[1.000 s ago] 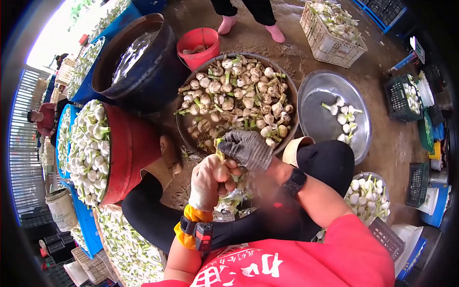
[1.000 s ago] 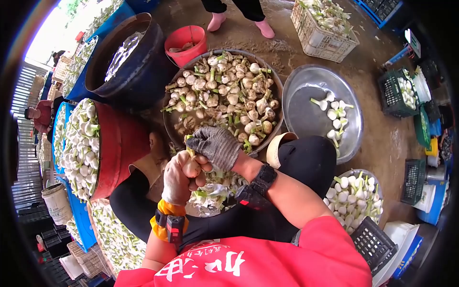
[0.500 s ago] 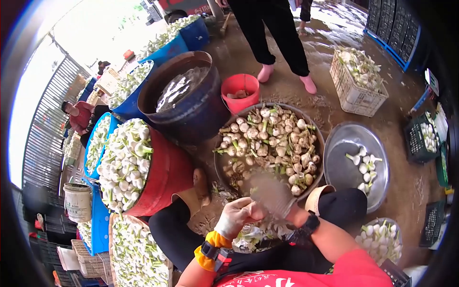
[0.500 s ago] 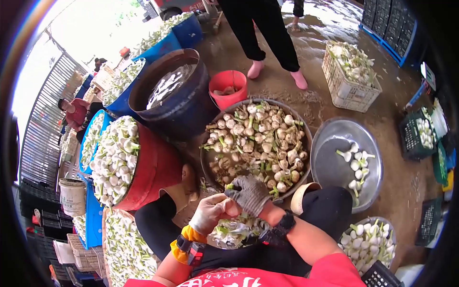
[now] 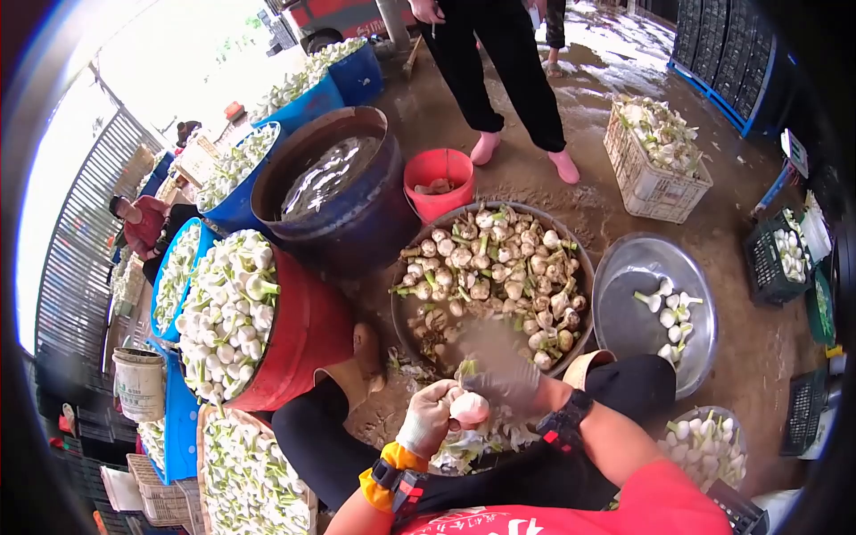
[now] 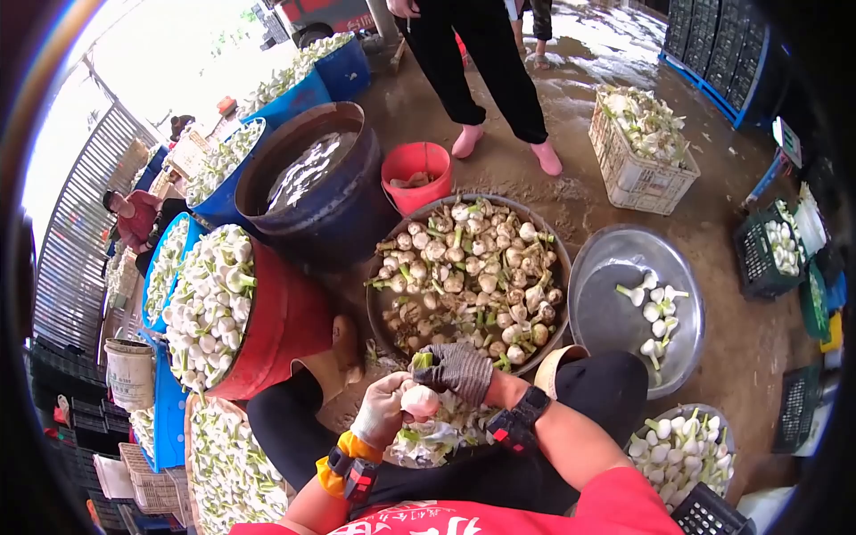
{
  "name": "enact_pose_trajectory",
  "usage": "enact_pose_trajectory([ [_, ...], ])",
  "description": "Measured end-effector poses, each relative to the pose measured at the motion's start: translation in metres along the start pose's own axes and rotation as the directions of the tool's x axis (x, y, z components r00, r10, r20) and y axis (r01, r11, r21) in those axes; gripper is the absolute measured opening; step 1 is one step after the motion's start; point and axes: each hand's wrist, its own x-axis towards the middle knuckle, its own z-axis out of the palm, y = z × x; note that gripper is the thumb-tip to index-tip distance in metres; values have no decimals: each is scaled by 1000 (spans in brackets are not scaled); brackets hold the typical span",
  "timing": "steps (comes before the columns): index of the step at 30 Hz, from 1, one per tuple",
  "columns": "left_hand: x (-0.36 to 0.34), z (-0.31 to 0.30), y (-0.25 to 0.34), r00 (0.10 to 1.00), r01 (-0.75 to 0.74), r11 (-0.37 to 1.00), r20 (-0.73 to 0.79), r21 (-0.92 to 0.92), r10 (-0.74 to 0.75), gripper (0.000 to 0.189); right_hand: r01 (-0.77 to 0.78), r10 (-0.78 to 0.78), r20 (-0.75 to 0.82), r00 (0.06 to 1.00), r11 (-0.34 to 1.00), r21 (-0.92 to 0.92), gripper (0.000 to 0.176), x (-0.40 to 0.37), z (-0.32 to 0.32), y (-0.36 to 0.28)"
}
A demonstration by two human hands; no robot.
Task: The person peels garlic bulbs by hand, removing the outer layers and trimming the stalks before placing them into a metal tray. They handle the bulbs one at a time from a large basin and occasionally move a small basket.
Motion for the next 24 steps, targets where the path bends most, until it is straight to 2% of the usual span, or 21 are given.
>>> enact_pose_trajectory([
  [1, 1, 0, -1, 1000, -17, 1000, 10, 1, 17, 18, -14, 12, 36, 999, 998, 65, 30, 3, -2, -1],
  [2, 4, 1, -2, 984, -116, 958, -102, 261, 147, 15, -30, 32, 22, 999, 994, -104, 33, 6, -3, 2],
  [3, 9, 3, -1, 937, -175, 843, -176, 508, 300, 12, -29, 31, 4, 1000, 971, -236, 36, 15, -5, 33],
  [4, 10, 3, 7, 674, -452, 366, 43, 814, 737, 10, -48, 53, 6, 999, 939, -339, 37, 12, -3, 40],
  [5, 10, 1, 16, 644, -475, 215, 171, 853, 745, 15, -67, 77, 4, 997, 897, -437, 39, 12, -5, 41],
  [7, 13, 3, 21, 595, -546, 158, 247, 823, 765, 11, -57, 71, 19, 997, 905, -422, 38, 12, -9, 13],
  [8, 13, 3, 19, 765, -520, 548, 73, 656, 639, 12, -61, 84, 42, 996, 920, -386, 39, 7, -9, -2],
  [9, 8, 6, 21, 911, -368, 847, -34, 384, 411, 14, -55, 77, 51, 996, 940, -338, 37, 4, -11, -8],
  [10, 6, 6, 24, 949, -293, 927, -46, 234, 311, 16, -39, 52, 38, 998, 955, -296, 35, 5, -13, -12],
  [12, 0, 11, 33, 984, -147, 976, -74, 159, 160, 17, -40, 36, -24, 999, 981, -192, 32, 1, -11, -15],
  [14, -4, 17, 31, 988, -134, 990, -87, -32, 131, 15, -65, 49, -124, 991, 990, -123, 28, -1, -3, -13],
  [16, -6, 33, 36, 975, -161, 986, -164, -47, 152, 19, -35, -3, -244, 970, 987, -154, 25, 2, 2, -12],
  [17, -7, 42, 41, 967, -182, 982, -193, -55, 168, 21, 42, -116, -315, 942, 971, -234, 23, 2, 3, -13],
  [18, -2, 39, 36, 961, -251, 953, -161, -167, 225, 21, 32, -109, -325, 940, 972, -234, 23, 1, 3, -14],
  [20, 4, 41, 29, 960, -252, 923, -192, -292, 202, 19, 71, -44, -426, 904, 996, 48, 18, 3, 3, -16],
  [21, 6, 43, 28, 963, -247, 898, -192, -365, 187, 17, 69, -41, -433, 901, 996, 50, 18, 6, 3, -17],
  [23, 5, 46, 31, 963, -253, 870, -200, -424, 182, 14, 222, -45, -591, 805, 947, 231, 14, 9, 1, -20],
  [24, 8, 47, 32, 954, -289, 844, -212, -451, 213, 15, 204, 6, -628, 779, 943, 263, 14, 7, -4, -27],
])
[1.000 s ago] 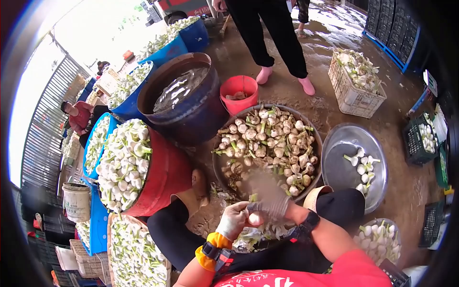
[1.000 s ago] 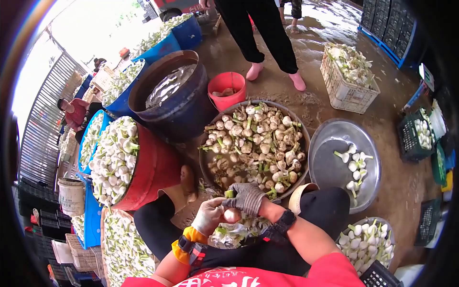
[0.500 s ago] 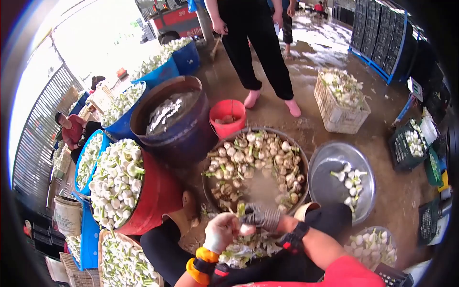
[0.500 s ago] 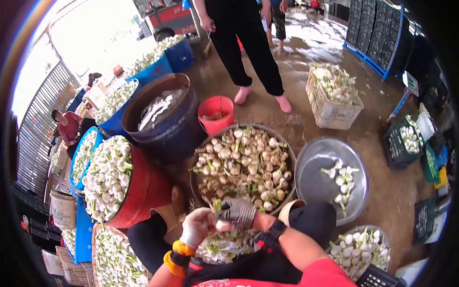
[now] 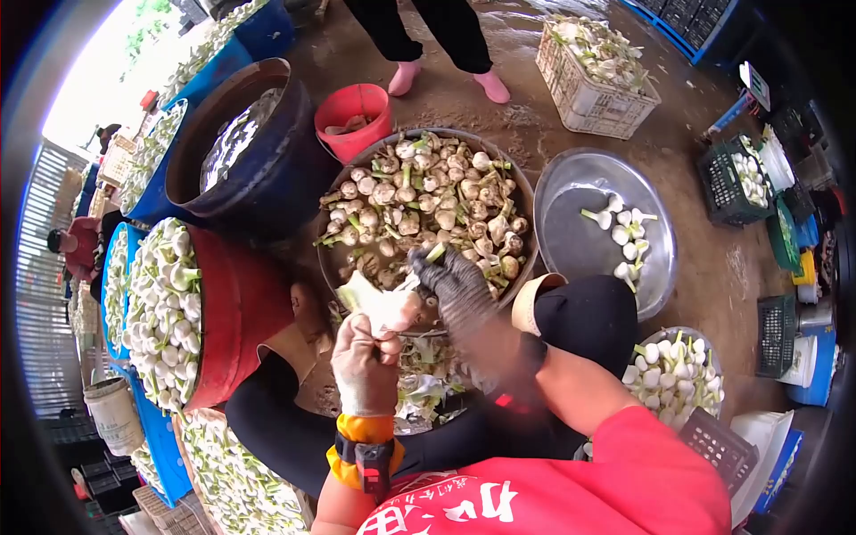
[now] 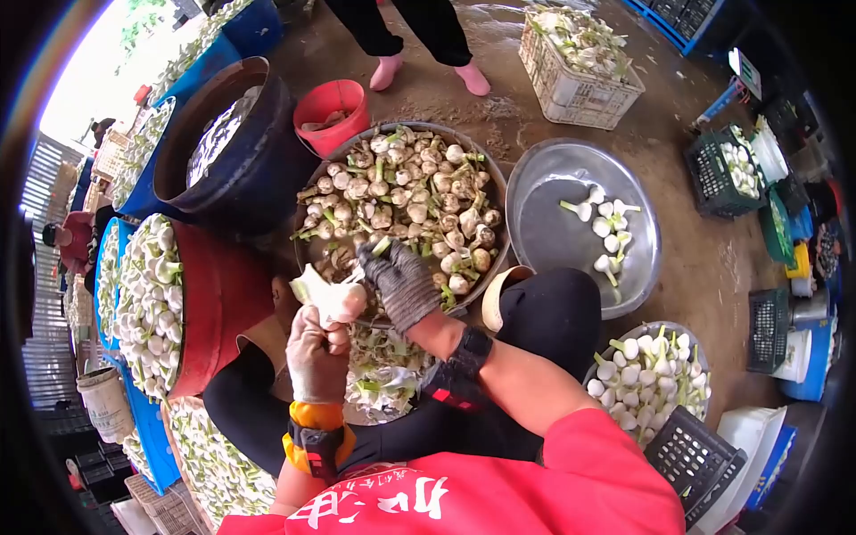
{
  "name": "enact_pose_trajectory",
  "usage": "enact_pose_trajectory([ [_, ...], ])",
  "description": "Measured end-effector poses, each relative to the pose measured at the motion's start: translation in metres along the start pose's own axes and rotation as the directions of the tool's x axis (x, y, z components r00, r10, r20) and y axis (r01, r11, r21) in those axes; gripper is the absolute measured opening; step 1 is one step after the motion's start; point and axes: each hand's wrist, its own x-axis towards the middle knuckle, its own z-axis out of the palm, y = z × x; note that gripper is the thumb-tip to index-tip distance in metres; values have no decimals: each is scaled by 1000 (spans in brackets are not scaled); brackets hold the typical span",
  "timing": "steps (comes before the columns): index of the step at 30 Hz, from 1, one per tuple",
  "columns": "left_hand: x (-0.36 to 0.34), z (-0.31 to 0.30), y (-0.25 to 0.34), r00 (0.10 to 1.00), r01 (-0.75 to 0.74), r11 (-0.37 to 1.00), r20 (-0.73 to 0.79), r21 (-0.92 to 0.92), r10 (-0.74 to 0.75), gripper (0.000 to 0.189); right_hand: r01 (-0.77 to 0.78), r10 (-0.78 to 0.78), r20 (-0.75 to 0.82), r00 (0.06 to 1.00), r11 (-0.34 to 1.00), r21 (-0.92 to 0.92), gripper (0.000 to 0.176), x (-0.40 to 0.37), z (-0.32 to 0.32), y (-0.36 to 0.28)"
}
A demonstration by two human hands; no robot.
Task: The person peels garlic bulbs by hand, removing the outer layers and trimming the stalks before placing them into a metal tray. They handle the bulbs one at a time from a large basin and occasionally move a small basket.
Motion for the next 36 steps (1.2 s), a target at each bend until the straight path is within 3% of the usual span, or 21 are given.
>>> enact_pose_trajectory([
  [3, 0, 1, 12, 988, -156, 977, 47, 144, 150, 16, 46, -47, 17, 999, 998, 53, 16, 14, -14, -6],
  [5, 1, 7, 13, 980, -182, 907, -3, 380, 198, 19, -33, 29, 173, 984, 999, 23, 19, 13, -9, -9],
  [7, 5, 13, 11, 972, -205, 886, -18, 417, 234, 17, 16, 42, 291, 956, 981, -194, 46, 7, -9, -1],
  [11, 12, -10, 1, 901, -415, 634, 200, 653, 385, 16, 120, 16, 417, 909, 947, -298, 55, -2, -6, 4],
  [12, 11, -9, 3, 901, -415, 635, 198, 652, 386, 16, 120, 28, 409, 912, 936, -331, 52, -4, -5, 1],
  [13, 9, -8, 6, 945, -328, 825, 167, 461, 283, 16, 119, 40, 402, 915, 924, -363, 48, -6, -2, -3],
  [14, 6, -5, 11, 971, -210, 949, 163, 236, 174, 17, -49, 128, 408, 904, 979, -199, 36, -13, 0, -9],
  [15, 5, -3, 15, 979, -69, 998, 190, -3, 68, 18, -47, 129, 414, 901, 978, -201, 36, -13, 0, -7],
  [17, 4, -2, 25, 975, 150, 938, 202, -313, -89, 16, -89, 94, 465, 880, 995, -34, 28, -8, -4, 3],
  [19, -1, -10, 25, 948, 144, 958, 313, -249, -61, 14, -88, 38, 513, 858, 993, 75, 29, 1, -11, 12],
  [23, -15, -31, 18, 990, 103, 983, 114, -151, -86, 11, -66, 74, 279, 958, 997, -38, 25, 5, -25, 47],
  [25, -22, -49, 24, 991, -25, 999, 131, -30, 29, 9, -140, 181, -16, 983, 813, 565, 27, 18, -22, -8],
  [26, -31, -34, 34, 999, -50, 978, -1, 201, 51, 10, -90, 25, 144, 989, 878, 470, 29, 43, -52, 4],
  [27, -20, -70, 33, 938, -143, 853, 344, 503, -45, 25, -59, 18, 140, 990, 955, 291, 31, 37, -43, -11],
  [28, -13, -72, 28, 865, -450, 462, 501, 764, 16, 36, -25, 11, 136, 991, 995, 101, 35, 30, -34, -26],
  [29, -7, -74, 23, 766, -642, -65, 643, 764, -16, 48, -201, 237, 329, 914, 969, -142, 35, 23, -31, -39],
  [30, 6, -93, 9, 733, -679, 10, 676, 734, 78, 70, 386, -213, 496, 842, 880, -278, 34, 30, -31, -3],
  [31, 2, -76, 15, 914, -364, 450, 406, 815, 4, 76, 347, -85, 604, 793, 877, -332, 31, 23, -27, 5],
  [33, -3, -49, 31, 926, -1, 851, 321, 524, -196, 79, 319, 180, 763, 620, 831, -456, 30, 8, -21, 25],
  [34, -3, -46, 26, 900, -2, 844, 369, 537, -233, 77, 285, 112, 754, 647, 881, -376, 31, -3, -15, 24],
  [36, -9, -35, 14, 905, 75, 854, 324, 515, -274, 77, 572, -182, 717, 673, 742, -349, 29, -11, -8, 26],
])
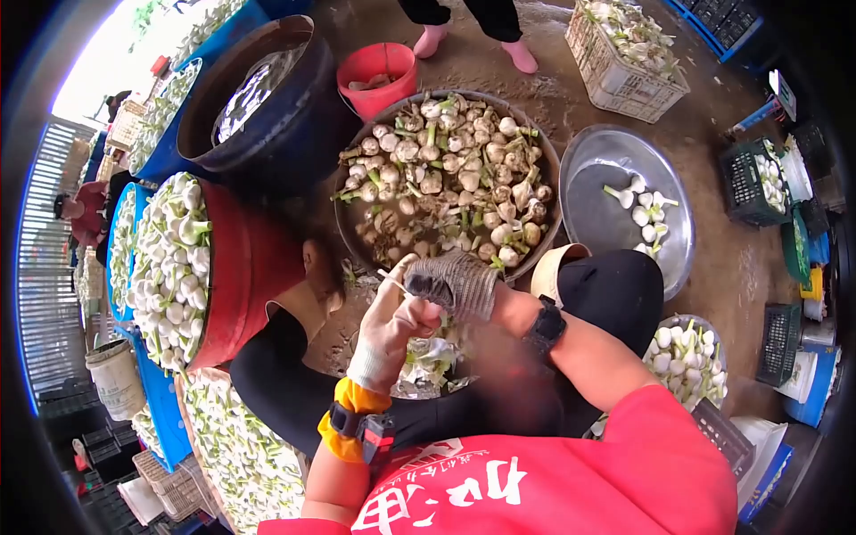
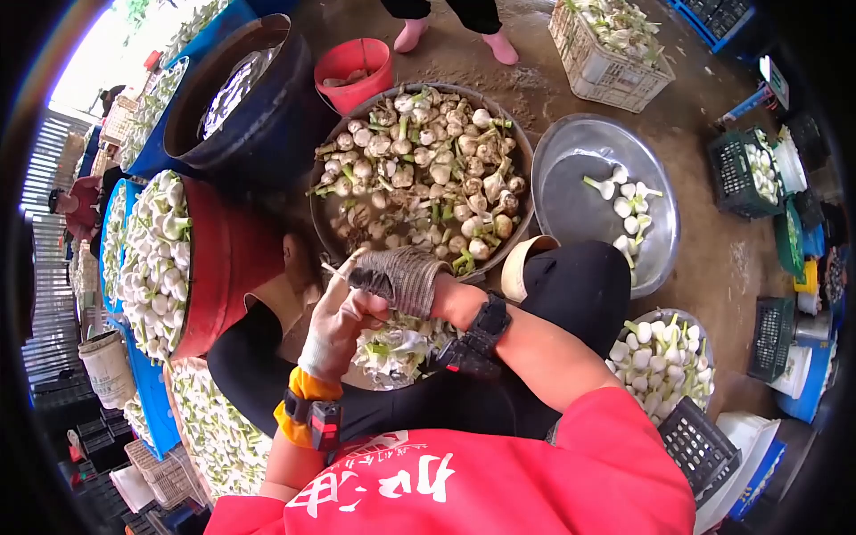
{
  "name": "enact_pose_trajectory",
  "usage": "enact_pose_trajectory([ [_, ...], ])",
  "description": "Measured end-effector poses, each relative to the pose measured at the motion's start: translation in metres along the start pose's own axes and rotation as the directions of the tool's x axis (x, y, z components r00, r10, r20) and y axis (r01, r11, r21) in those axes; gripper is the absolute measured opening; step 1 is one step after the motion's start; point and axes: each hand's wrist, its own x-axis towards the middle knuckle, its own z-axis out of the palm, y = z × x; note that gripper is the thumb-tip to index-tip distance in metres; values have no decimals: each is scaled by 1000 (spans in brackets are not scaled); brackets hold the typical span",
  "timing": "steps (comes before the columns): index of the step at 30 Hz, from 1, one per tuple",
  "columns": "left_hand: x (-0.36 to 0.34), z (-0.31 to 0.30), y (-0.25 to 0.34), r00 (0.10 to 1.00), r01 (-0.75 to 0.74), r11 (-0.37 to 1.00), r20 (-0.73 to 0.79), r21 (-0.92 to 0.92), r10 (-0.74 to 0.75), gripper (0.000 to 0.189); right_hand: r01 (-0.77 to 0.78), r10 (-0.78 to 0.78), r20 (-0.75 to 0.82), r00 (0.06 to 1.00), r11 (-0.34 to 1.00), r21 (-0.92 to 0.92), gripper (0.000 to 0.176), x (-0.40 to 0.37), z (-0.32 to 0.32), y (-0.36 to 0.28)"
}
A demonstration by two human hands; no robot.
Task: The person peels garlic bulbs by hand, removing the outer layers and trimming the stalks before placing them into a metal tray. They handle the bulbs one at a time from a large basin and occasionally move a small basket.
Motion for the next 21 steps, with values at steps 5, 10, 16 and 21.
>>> enact_pose_trajectory([
  [5, 16, 1, 1, 990, 12, 732, 108, -682, 85, 38, -360, 358, -239, 902, 932, 36, 22, 11, -8, -27],
  [10, 17, -3, -11, 965, -181, 684, 6, -707, 261, 19, 85, -214, -255, 943, 896, -437, 14, 7, -16, -21],
  [16, 20, 13, -24, 958, -157, 677, -277, -719, -72, 23, 92, -240, -142, 960, 755, -649, 17, 3, -9, -23],
  [21, 23, 13, -28, 962, -164, 674, -268, -720, -51, 24, 11, -174, -212, 962, 798, -602, 15, 7, -3, -21],
])
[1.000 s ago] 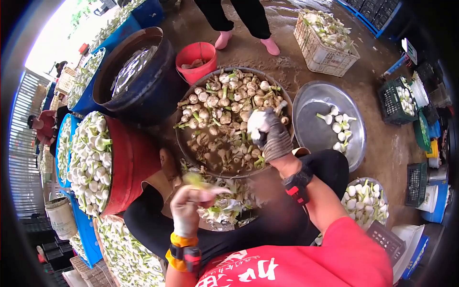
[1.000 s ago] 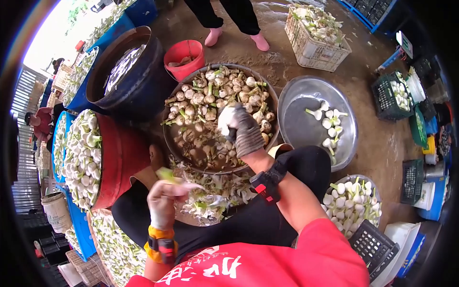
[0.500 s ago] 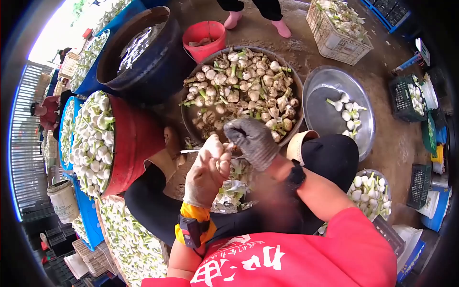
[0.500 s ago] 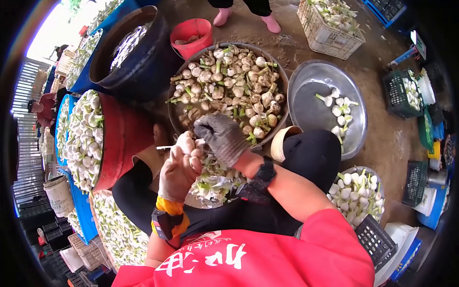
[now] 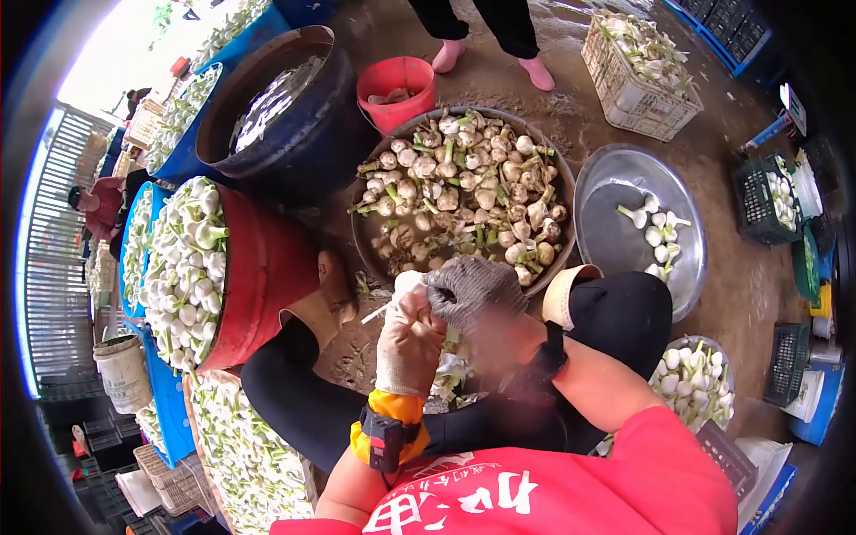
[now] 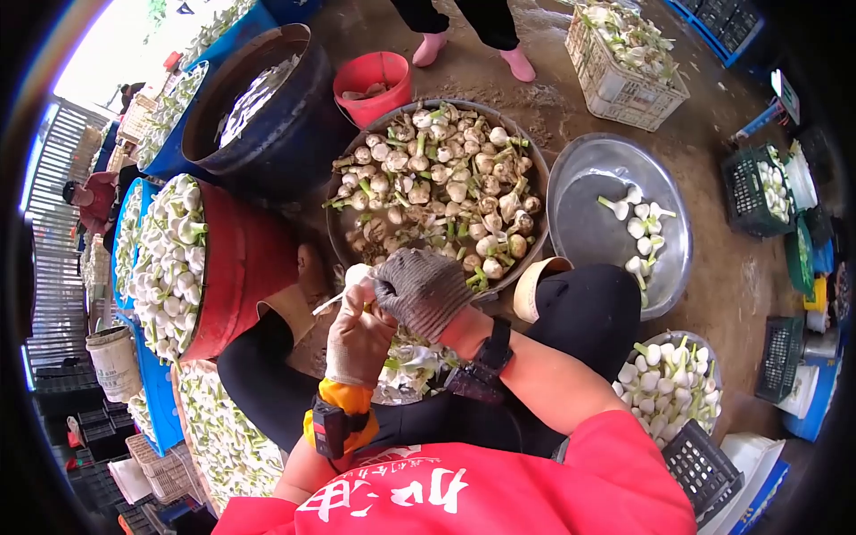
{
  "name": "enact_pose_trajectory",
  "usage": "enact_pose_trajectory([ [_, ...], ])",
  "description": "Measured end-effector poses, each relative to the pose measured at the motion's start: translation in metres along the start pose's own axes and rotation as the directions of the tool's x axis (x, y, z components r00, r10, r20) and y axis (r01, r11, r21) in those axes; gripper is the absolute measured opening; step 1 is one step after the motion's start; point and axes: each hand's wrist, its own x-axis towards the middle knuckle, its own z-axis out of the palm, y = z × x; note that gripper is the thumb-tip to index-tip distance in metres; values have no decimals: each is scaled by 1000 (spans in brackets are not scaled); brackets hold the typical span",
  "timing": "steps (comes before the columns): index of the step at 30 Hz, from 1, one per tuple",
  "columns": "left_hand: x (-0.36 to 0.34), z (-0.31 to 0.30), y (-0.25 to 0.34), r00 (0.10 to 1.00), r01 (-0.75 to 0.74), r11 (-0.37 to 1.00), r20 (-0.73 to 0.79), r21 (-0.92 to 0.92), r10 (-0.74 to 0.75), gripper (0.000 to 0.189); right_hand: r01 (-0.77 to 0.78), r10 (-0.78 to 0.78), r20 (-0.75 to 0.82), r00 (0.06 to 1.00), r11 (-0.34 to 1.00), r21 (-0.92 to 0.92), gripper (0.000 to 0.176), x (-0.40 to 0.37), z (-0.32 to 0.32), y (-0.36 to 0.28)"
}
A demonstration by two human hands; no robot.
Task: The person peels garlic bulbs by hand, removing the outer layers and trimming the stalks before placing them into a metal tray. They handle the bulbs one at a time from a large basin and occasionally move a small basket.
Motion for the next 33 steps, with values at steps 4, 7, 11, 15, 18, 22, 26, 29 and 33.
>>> enact_pose_trajectory([
  [4, -3, 6, 12, 951, -45, 999, 309, 22, 36, 29, -146, 146, -30, 989, 989, 9, 12, 5, -1, 1],
  [7, 1, 15, 28, 896, 81, 996, 434, 45, -92, 42, -330, 338, -78, 938, 938, 107, 10, 16, -8, 5],
  [11, -16, 20, 32, 911, 202, 979, 369, -13, -183, 53, -504, 521, -25, 853, 836, 218, 14, 24, -27, 39],
  [15, -8, 6, 34, 941, 5, 995, 338, 96, -37, 57, -306, 315, 89, 945, 754, 580, 20, 17, -12, 5],
  [18, 2, -1, 24, 795, -591, 131, 549, 796, 258, 44, -126, 114, 53, 992, 917, 377, 27, 7, -7, 1],
  [22, -5, 26, 20, 965, -228, 580, 101, 782, 244, 57, 75, -89, 93, 992, 986, 150, 19, 7, -4, -13],
  [26, 5, 20, 23, 999, -47, 773, 36, 632, 31, 61, -523, 438, 319, 840, 501, 690, 12, 4, -1, 5],
  [29, 3, 35, 16, 982, -178, 786, 157, 592, 104, 63, -408, 626, 95, 774, 379, 830, 13, 18, -16, 22],
  [33, 2, 47, 13, 983, -171, 867, 25, 468, 180, 65, -630, 637, 236, 733, 507, 588, 19, 14, -13, 32],
])
